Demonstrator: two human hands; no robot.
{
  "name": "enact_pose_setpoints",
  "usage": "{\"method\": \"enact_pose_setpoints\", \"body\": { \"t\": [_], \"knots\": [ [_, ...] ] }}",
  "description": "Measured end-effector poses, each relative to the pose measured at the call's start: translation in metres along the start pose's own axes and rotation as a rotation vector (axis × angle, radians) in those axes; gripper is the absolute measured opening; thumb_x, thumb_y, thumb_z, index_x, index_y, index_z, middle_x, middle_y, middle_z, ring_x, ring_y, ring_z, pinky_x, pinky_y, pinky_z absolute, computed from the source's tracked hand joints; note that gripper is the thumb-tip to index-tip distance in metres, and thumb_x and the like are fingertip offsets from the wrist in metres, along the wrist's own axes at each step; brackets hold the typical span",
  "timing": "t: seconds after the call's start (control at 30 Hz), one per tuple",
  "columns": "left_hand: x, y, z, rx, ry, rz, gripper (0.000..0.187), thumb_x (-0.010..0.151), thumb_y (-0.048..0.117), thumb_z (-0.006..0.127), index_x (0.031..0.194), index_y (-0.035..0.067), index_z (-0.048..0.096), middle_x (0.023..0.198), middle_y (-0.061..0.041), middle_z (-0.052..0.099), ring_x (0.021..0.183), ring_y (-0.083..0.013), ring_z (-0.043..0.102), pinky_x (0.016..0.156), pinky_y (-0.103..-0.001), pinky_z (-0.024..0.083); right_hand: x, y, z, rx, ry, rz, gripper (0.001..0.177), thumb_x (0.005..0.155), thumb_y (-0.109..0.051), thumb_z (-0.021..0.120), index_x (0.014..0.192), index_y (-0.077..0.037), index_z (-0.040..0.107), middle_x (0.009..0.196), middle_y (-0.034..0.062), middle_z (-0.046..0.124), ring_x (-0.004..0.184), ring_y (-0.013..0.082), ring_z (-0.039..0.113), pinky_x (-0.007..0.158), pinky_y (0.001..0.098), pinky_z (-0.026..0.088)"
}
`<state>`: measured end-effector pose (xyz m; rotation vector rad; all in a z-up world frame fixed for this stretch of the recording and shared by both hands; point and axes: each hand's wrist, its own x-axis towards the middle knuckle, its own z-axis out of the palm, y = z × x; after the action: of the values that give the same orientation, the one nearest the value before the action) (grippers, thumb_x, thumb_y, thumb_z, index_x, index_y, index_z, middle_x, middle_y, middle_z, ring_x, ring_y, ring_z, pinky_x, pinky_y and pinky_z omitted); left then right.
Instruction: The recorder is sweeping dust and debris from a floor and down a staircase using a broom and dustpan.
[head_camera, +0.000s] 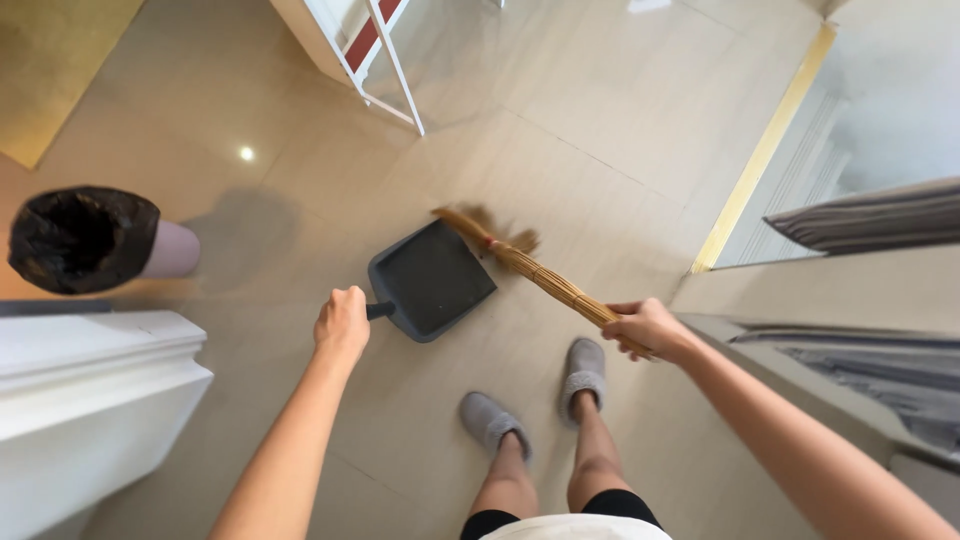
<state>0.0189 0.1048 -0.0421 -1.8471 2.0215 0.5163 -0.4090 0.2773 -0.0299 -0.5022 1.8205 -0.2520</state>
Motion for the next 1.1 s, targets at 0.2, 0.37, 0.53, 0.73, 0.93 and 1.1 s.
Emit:
{"method": "enact_pose_setpoints", "body": {
  "t": [0.2, 0.37, 0.53, 0.73, 0.93, 1.1],
  "knots": [
    [-0.018, -0.033, -0.020, -0.190, 0.016, -0.037, 0.028, 0.086, -0.002, 0.069, 0.113, 0.006, 0.072, 0.110, -0.019, 0.072, 0.103, -0.0377, 0.071, 0.081, -0.046, 0.061, -0.081, -0.027, -0.018, -0.254, 0.108, 0.070, 0.064, 0.082, -0.020, 0.080, 0.143, -0.025, 0.063, 0.069, 0.0107, 0.067, 0.049, 0.0159, 0.057, 0.043, 0.0311, 0.044],
    [-0.030, -0.052, -0.016, -0.201, 0.043, 0.024, 0.025, 0.086, 0.000, 0.070, 0.111, 0.005, 0.074, 0.109, -0.020, 0.073, 0.104, -0.0378, 0.071, 0.084, -0.046, 0.060, -0.059, -0.020, -0.010, -0.251, 0.231, 0.019, 0.063, 0.084, -0.016, 0.079, 0.144, -0.024, 0.062, 0.070, 0.0121, 0.066, 0.048, 0.0170, 0.055, 0.043, 0.0334, 0.047],
    [-0.022, -0.051, 0.008, -0.063, 0.004, 0.049, 0.012, 0.094, -0.001, 0.063, 0.099, 0.000, 0.074, 0.107, -0.023, 0.074, 0.104, -0.0391, 0.072, 0.082, -0.046, 0.062, -0.005, 0.005, 0.049, -0.182, 0.223, 0.059, 0.064, 0.084, -0.013, 0.081, 0.144, -0.021, 0.060, 0.072, 0.0103, 0.070, 0.049, 0.0158, 0.057, 0.045, 0.0328, 0.052],
    [-0.022, -0.049, 0.014, -0.086, 0.085, 0.116, 0.010, 0.094, 0.001, 0.061, 0.095, 0.002, 0.071, 0.101, -0.025, 0.073, 0.101, -0.0407, 0.072, 0.084, -0.047, 0.061, -0.030, 0.031, 0.041, -0.356, 0.088, 0.016, 0.061, 0.083, -0.014, 0.079, 0.141, -0.028, 0.064, 0.072, 0.0094, 0.070, 0.050, 0.0138, 0.058, 0.045, 0.0325, 0.053],
    [-0.021, -0.051, 0.008, -0.027, 0.063, 0.083, 0.011, 0.092, -0.004, 0.061, 0.091, -0.002, 0.071, 0.102, -0.024, 0.073, 0.101, -0.0410, 0.071, 0.081, -0.047, 0.062, -0.101, 0.026, -0.026, -0.457, 0.104, 0.094, 0.062, 0.083, -0.022, 0.082, 0.140, -0.040, 0.064, 0.069, 0.0065, 0.067, 0.050, 0.0144, 0.055, 0.044, 0.0321, 0.047],
    [-0.046, -0.056, -0.012, -0.047, 0.029, 0.050, 0.010, 0.093, -0.003, 0.063, 0.092, -0.002, 0.072, 0.102, -0.024, 0.073, 0.102, -0.0403, 0.072, 0.081, -0.047, 0.062, -0.097, 0.047, -0.020, -0.200, 0.260, 0.120, 0.065, 0.083, -0.016, 0.078, 0.144, -0.030, 0.061, 0.066, 0.0110, 0.064, 0.046, 0.0180, 0.054, 0.043, 0.0355, 0.045]
  ]
}}
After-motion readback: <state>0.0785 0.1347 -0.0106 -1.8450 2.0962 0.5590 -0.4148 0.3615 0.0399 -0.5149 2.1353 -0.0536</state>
